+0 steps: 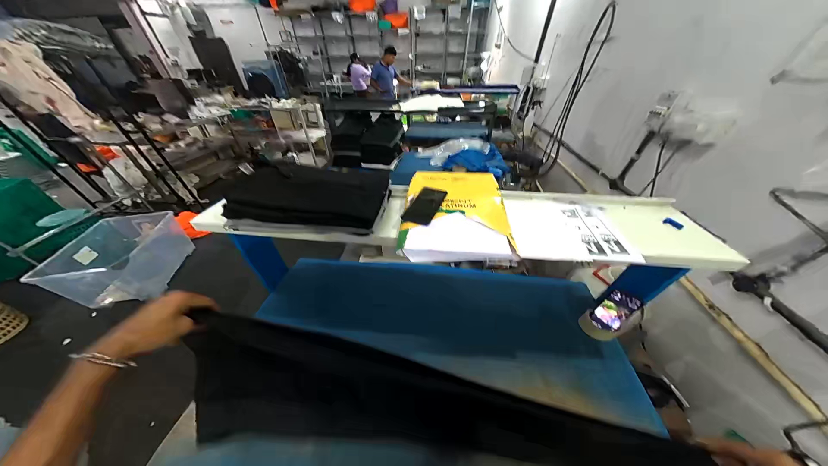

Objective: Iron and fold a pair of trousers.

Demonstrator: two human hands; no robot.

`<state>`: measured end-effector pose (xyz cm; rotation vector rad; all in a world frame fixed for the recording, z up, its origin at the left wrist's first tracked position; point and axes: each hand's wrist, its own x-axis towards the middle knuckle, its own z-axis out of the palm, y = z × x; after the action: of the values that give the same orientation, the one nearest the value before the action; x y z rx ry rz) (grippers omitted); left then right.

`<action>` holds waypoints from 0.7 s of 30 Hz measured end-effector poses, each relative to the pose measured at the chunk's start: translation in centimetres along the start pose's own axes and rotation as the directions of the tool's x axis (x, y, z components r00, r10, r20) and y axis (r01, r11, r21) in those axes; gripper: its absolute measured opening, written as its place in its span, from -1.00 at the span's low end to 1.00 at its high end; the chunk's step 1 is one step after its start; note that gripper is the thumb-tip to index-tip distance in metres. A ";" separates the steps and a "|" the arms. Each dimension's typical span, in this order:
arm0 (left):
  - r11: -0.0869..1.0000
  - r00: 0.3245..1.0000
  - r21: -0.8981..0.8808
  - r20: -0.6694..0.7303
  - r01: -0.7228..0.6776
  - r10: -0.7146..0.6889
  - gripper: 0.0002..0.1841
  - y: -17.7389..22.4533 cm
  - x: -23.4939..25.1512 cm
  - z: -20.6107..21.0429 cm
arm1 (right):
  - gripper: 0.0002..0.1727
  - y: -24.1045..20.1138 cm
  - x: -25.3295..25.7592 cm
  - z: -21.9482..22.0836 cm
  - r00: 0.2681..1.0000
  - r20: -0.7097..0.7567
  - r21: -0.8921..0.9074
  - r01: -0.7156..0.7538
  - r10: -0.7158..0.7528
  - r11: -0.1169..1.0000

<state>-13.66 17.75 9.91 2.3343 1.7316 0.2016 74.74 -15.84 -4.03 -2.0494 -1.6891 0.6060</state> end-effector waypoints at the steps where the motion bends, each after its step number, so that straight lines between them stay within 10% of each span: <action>1: 0.998 0.996 0.022 -0.074 -0.050 0.052 -0.78 -1.0 -1.0 -1.2 | -0.70 1.0 0.8 0.1 0.998 -0.045 0.013 0.049 -0.049 0.999; 5: 0.981 0.963 -0.029 -0.191 0.189 -0.191 -0.71 -1.6 -5.5 -2.5 | -0.71 -0.3 3.0 1.2 0.949 -0.273 0.064 0.179 -0.155 0.982; 12: 0.979 0.899 0.069 -0.414 0.189 -0.145 -0.64 -3.3 -12.6 12.6 | -0.68 3.0 0.9 7.2 0.902 -0.391 0.103 0.238 -0.181 0.966; 21: 0.903 0.920 0.183 -0.016 0.388 -0.392 -0.34 -4.1 -23.6 28.8 | -0.61 9.6 -10.4 16.1 0.958 -0.281 0.063 -0.043 0.059 0.997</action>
<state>-17.32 -6.57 -18.35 2.0295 2.2429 -0.0552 71.47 -27.12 -21.97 -2.0342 -1.4428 0.3501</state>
